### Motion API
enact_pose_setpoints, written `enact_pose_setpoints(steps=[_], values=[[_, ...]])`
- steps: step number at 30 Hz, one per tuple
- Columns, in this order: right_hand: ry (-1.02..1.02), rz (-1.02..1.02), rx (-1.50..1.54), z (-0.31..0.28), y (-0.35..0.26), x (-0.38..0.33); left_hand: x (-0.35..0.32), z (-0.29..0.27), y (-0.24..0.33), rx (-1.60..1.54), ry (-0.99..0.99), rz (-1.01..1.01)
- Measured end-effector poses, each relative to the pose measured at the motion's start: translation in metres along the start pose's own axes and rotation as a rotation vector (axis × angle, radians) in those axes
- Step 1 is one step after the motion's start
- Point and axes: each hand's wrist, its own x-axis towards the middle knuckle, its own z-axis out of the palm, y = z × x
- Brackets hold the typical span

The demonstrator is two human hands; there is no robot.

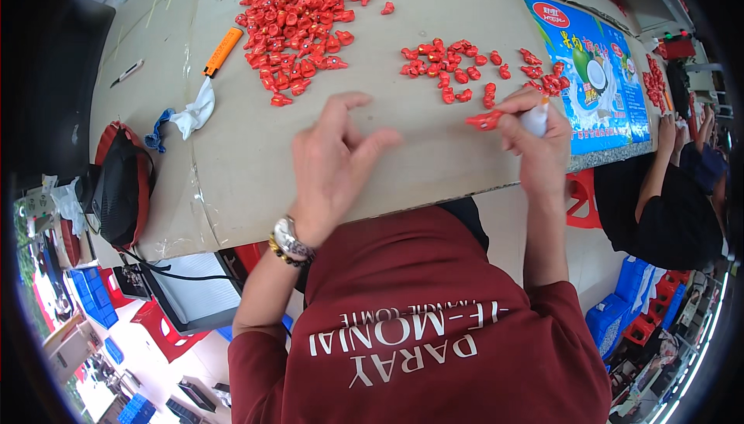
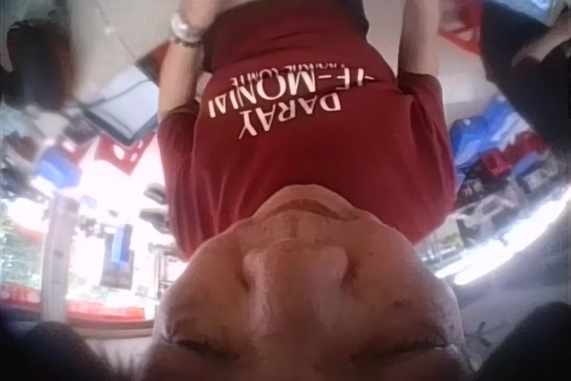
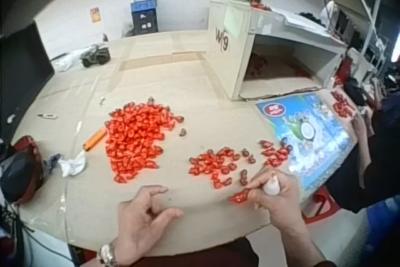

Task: The person repeatedly picks small red capsule candies from a pile on a table, uses a small white squeeze bottle to fill each capsule with a liquid, and then closes the capsule. The filled capsules are placed back on the table. The process is repeated continuously throughout the clip.

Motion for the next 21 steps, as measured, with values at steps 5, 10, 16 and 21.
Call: enact_pose_setpoints(steps=[5, 10, 16, 21], values=[[0.22, 0.145, -0.23, -0.056, 0.01, 0.017, 0.052, -0.014, -0.018, 0.465, 0.051, 0.195], [0.333, 0.161, -0.294, -0.09, 0.025, 0.03, 0.076, -0.013, -0.031, 0.585, 0.006, 0.236], [0.368, 0.135, -0.356, -0.106, 0.038, 0.038, 0.071, -0.012, -0.024, 0.553, -0.008, 0.219], [0.434, -0.012, -0.297, -0.089, 0.02, 0.03, 0.045, -0.015, -0.013, -0.529, -0.009, -0.214]])
